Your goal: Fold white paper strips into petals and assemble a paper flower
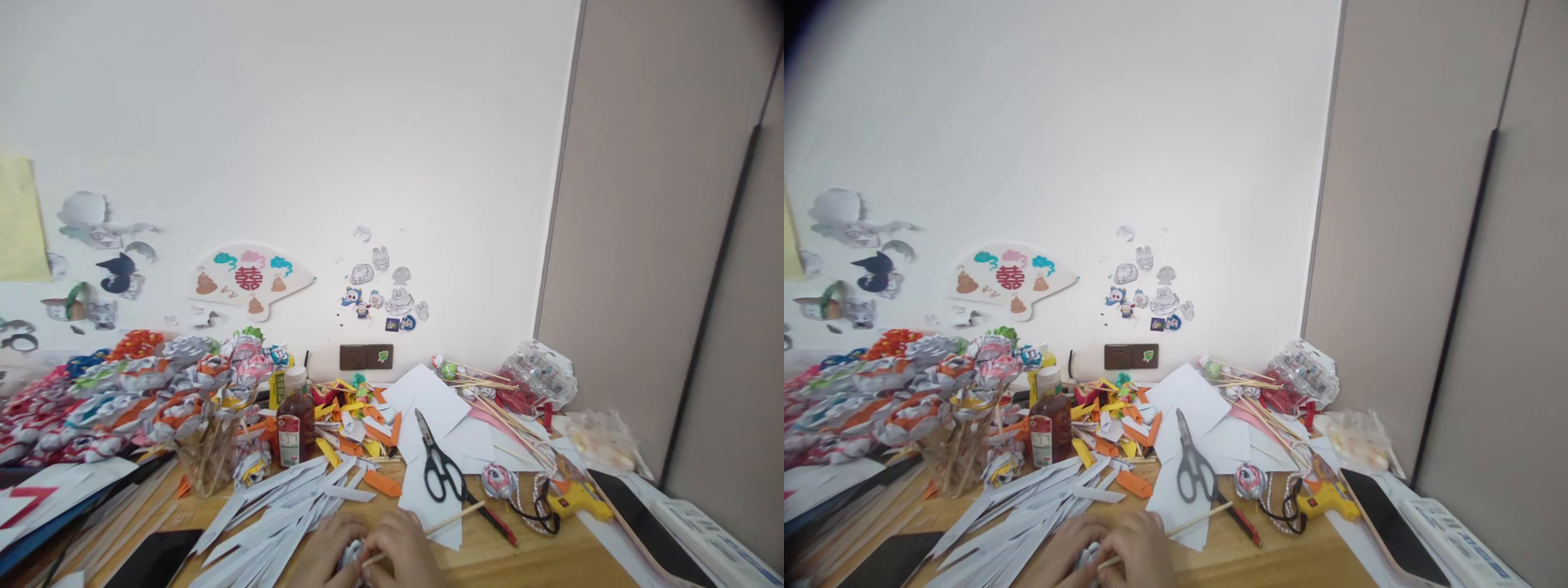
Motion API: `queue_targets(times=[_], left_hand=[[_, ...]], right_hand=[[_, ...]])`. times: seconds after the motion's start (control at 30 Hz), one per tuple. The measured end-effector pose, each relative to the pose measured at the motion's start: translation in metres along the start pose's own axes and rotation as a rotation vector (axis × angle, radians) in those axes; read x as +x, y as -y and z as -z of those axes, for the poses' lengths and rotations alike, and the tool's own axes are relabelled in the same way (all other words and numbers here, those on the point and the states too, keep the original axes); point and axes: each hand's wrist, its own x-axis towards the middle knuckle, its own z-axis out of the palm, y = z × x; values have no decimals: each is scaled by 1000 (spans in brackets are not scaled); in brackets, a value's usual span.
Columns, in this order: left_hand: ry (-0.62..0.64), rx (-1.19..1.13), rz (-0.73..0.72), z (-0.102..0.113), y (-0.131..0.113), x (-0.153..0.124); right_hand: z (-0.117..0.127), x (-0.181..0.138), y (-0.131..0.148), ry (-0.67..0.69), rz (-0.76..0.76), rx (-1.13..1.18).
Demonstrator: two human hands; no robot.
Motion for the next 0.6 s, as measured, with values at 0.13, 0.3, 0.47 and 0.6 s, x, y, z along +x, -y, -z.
queue_targets(times=[0.13,0.3,0.47,0.6], left_hand=[[8,-38,14,3,-4,0],[14,-56,27,4,0,0],[1,-72,38,2,7,1],[-4,-52,34,2,6,1]], right_hand=[[1,-1,2,9,-14,32],[-2,-1,-1,85,7,7],[-3,1,-2,96,9,7],[-2,1,0,108,16,-6]])
